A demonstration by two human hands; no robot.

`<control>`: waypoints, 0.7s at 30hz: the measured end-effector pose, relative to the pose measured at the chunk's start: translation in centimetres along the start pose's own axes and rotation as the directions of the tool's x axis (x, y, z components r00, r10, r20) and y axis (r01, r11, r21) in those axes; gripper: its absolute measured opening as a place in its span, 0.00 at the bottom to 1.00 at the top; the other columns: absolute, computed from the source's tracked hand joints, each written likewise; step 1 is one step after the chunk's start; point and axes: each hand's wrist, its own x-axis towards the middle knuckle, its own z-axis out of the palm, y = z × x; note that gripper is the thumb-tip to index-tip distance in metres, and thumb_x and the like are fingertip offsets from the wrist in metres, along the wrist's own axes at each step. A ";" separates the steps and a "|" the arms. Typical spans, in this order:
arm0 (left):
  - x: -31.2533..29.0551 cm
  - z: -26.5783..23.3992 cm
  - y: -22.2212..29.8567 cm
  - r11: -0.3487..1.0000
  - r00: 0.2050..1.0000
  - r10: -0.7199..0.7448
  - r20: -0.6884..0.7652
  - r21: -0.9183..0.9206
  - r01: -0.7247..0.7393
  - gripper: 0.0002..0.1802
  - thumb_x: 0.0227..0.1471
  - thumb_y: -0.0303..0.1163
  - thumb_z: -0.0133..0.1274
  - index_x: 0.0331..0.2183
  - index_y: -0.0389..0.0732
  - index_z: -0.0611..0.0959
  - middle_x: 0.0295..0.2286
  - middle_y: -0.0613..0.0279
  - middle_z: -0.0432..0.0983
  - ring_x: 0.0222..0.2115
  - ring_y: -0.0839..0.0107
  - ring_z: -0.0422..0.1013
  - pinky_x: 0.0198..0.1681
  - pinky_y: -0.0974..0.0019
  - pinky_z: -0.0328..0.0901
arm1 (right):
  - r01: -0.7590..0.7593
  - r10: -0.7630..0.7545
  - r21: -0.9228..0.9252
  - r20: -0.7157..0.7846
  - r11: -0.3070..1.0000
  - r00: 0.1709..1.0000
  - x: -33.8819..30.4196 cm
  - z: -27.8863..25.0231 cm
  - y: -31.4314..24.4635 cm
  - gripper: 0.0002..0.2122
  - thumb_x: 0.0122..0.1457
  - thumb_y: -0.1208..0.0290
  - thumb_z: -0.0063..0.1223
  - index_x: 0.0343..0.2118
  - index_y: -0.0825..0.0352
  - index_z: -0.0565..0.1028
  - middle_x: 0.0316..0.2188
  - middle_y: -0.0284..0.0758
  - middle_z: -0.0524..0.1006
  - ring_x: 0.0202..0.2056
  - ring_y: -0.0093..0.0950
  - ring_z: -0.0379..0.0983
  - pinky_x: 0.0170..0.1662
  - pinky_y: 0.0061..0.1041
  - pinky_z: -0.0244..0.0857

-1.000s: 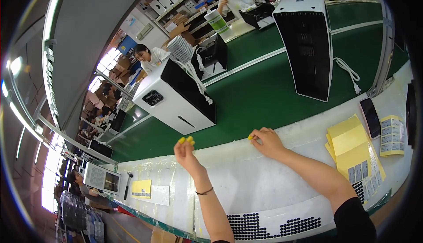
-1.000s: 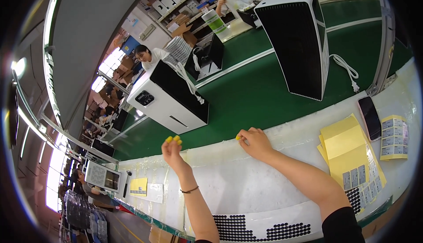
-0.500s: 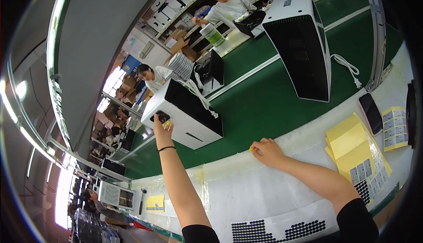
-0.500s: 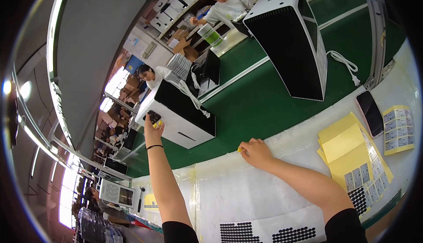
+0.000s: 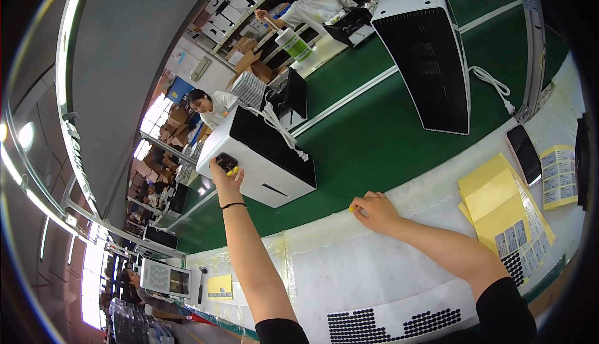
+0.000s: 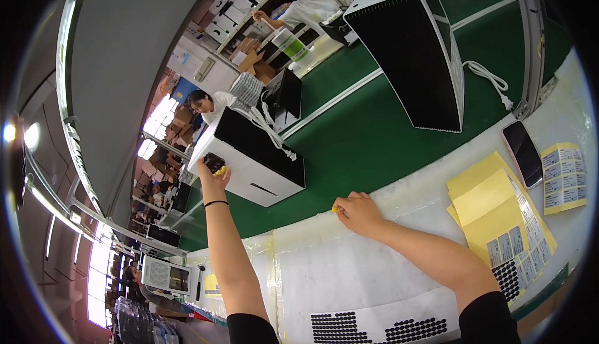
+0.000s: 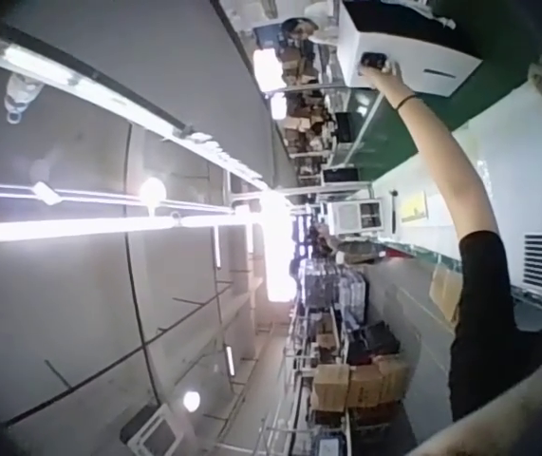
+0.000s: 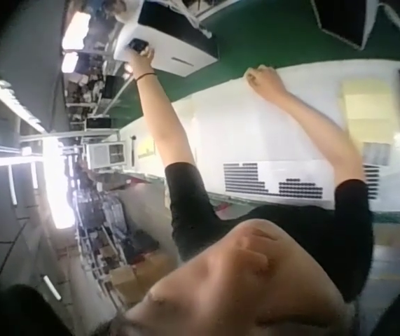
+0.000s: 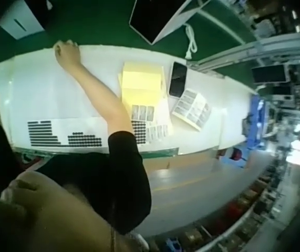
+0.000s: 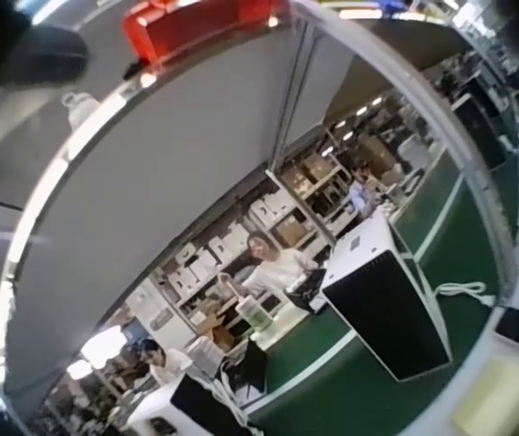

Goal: Applying labels and rubber feet to electronic device housings on a factory assembly line.

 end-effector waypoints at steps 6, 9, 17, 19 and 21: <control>-1.2 2.7 -1.0 0.994 0.914 0.107 -0.391 0.022 -0.107 0.32 0.39 0.55 0.56 0.41 0.48 0.62 0.30 0.57 0.71 0.27 0.65 0.68 0.35 0.57 0.63 | -0.001 0.001 -0.030 0.001 1.000 1.000 -0.1 0.2 0.2 0.03 0.54 0.72 0.50 0.31 0.60 0.74 0.23 0.25 0.75 0.36 0.27 0.69 0.45 0.29 0.59; -1.6 2.7 -1.4 0.990 0.925 0.135 -0.356 0.017 -0.138 0.35 0.38 0.55 0.56 0.42 0.49 0.58 0.30 0.58 0.70 0.26 0.66 0.68 0.33 0.58 0.63 | -0.043 0.045 -0.045 0.054 0.998 0.998 -0.1 0.1 0.4 0.04 0.56 0.70 0.50 0.32 0.60 0.74 0.26 0.25 0.76 0.38 0.26 0.69 0.48 0.30 0.59; -3.8 3.7 -2.0 0.983 0.924 0.174 -0.342 -0.001 -0.185 0.43 0.40 0.56 0.55 0.48 0.42 0.54 0.41 0.55 0.64 0.35 0.65 0.66 0.34 0.57 0.57 | -0.005 0.005 -0.032 0.002 0.999 1.000 -0.1 0.0 0.2 0.02 0.54 0.72 0.50 0.31 0.60 0.73 0.23 0.25 0.75 0.36 0.26 0.69 0.46 0.29 0.59; -4.6 4.1 -2.1 0.984 0.919 0.165 -0.359 0.000 -0.177 0.43 0.40 0.57 0.55 0.48 0.42 0.54 0.41 0.56 0.63 0.35 0.66 0.65 0.34 0.58 0.57 | 0.000 0.000 -0.032 0.001 0.999 1.000 -0.1 0.0 0.3 0.02 0.54 0.72 0.50 0.31 0.60 0.73 0.23 0.25 0.75 0.36 0.26 0.69 0.46 0.29 0.59; -5.4 4.7 -2.5 0.986 0.914 0.154 -0.375 0.000 -0.166 0.44 0.40 0.57 0.55 0.48 0.43 0.54 0.41 0.56 0.63 0.35 0.67 0.64 0.34 0.58 0.56 | -0.045 0.047 -0.040 0.056 0.998 0.997 0.0 -0.2 0.5 0.03 0.55 0.70 0.51 0.32 0.61 0.74 0.26 0.26 0.76 0.38 0.27 0.70 0.48 0.31 0.59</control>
